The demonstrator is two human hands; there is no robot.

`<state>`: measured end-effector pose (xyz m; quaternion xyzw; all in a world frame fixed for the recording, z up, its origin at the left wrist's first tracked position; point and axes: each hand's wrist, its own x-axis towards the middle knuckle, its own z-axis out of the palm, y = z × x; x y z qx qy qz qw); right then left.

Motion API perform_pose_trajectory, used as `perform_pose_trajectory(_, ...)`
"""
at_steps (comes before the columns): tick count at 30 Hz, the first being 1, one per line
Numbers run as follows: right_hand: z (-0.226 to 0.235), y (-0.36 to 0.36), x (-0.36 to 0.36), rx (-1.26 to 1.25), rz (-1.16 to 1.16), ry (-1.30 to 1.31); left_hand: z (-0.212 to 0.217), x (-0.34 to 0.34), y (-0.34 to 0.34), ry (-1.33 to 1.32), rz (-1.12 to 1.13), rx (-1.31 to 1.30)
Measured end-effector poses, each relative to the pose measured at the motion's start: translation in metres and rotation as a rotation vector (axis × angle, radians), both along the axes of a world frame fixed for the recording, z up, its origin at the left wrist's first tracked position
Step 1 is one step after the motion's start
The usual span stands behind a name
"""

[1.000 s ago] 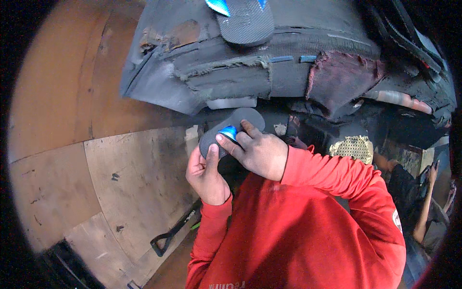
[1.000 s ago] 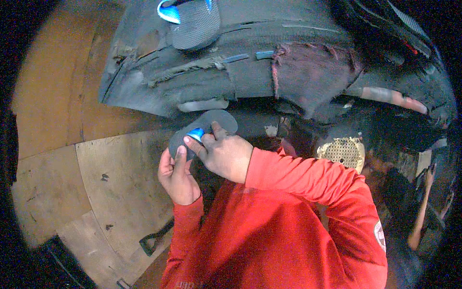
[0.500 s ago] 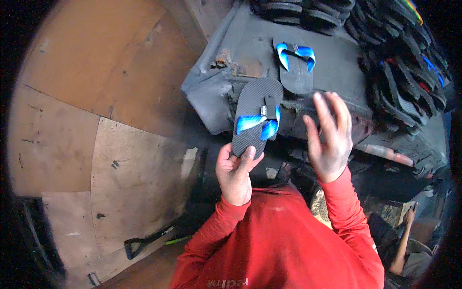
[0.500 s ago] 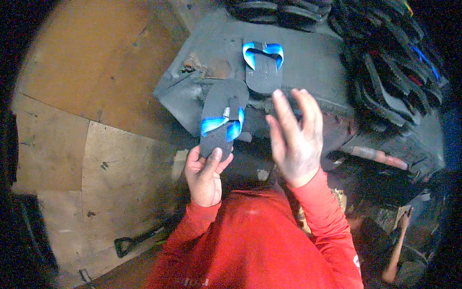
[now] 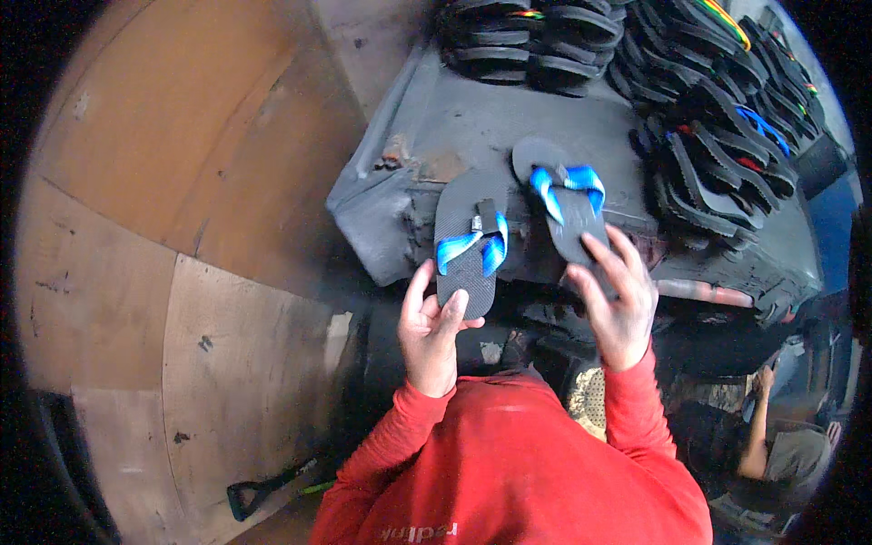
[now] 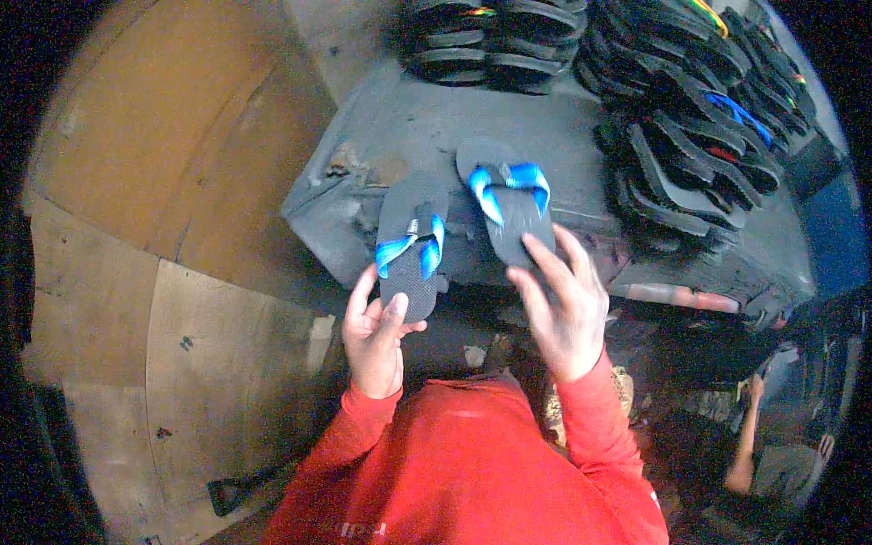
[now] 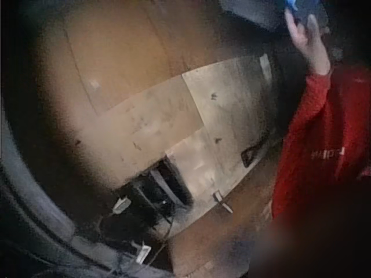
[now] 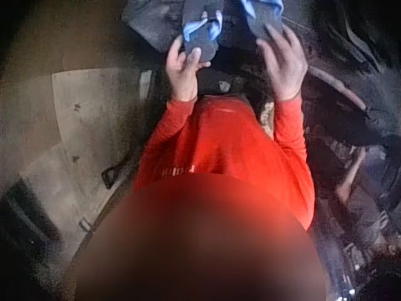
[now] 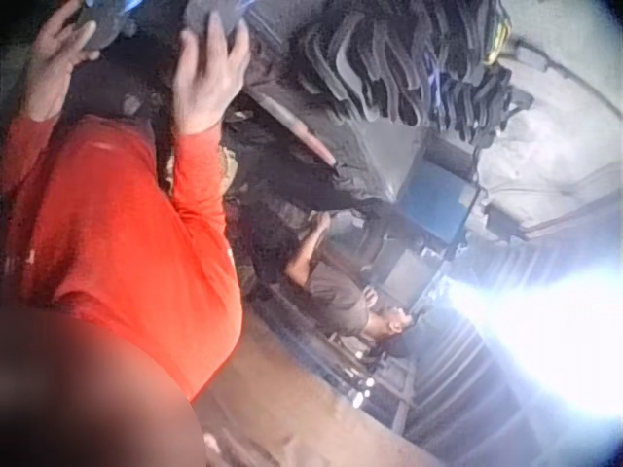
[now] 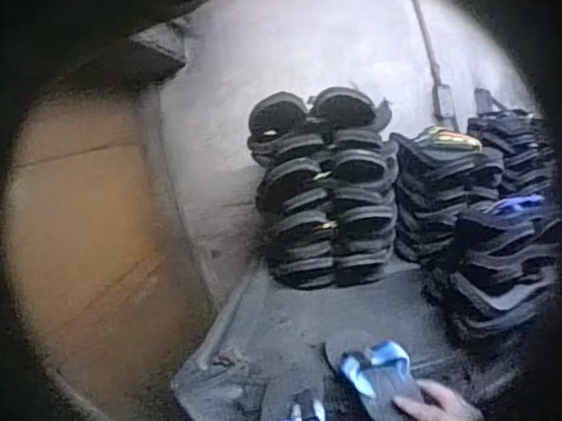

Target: The person repeatedly picks up a flip-flop sole and a blue strap, threads the strap through the sole, and secures it by hand. The person handles multiple flip-flops one at a time, placing each completed unit on a nearby surface.

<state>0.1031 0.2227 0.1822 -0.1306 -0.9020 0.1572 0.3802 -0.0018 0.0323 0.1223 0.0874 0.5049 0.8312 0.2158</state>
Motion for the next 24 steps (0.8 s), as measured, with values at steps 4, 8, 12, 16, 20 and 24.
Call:
perform_pose_trajectory(4, -0.028, -0.020, 0.016, -1.313, 0.313, 0.365, 0.006, 0.005, 0.016, 0.030, -0.096, -0.008)
perform_pose_trajectory(8, -0.045, -0.021, 0.001, -1.491, 0.335, 0.341, 0.008, 0.002, 0.030, 0.050, -0.166, 0.022)
perform_pose_trajectory(12, -0.049, -0.022, -0.004, -1.574, 0.352, 0.329, 0.007, -0.003, 0.033, 0.046, -0.216, 0.008)
perform_pose_trajectory(16, -0.052, -0.020, 0.000, -1.560, 0.374, 0.303, 0.009, -0.005, 0.034, 0.037, -0.221, -0.014)
perform_pose_trajectory(20, -0.052, -0.016, 0.002, -1.600, 0.345, 0.285, 0.011, -0.005, 0.038, 0.059, -0.220, -0.003)
perform_pose_trajectory(24, -0.048, -0.024, 0.002, -1.657, 0.375, 0.348, 0.010, 0.001, 0.042, 0.068, -0.248, -0.002)
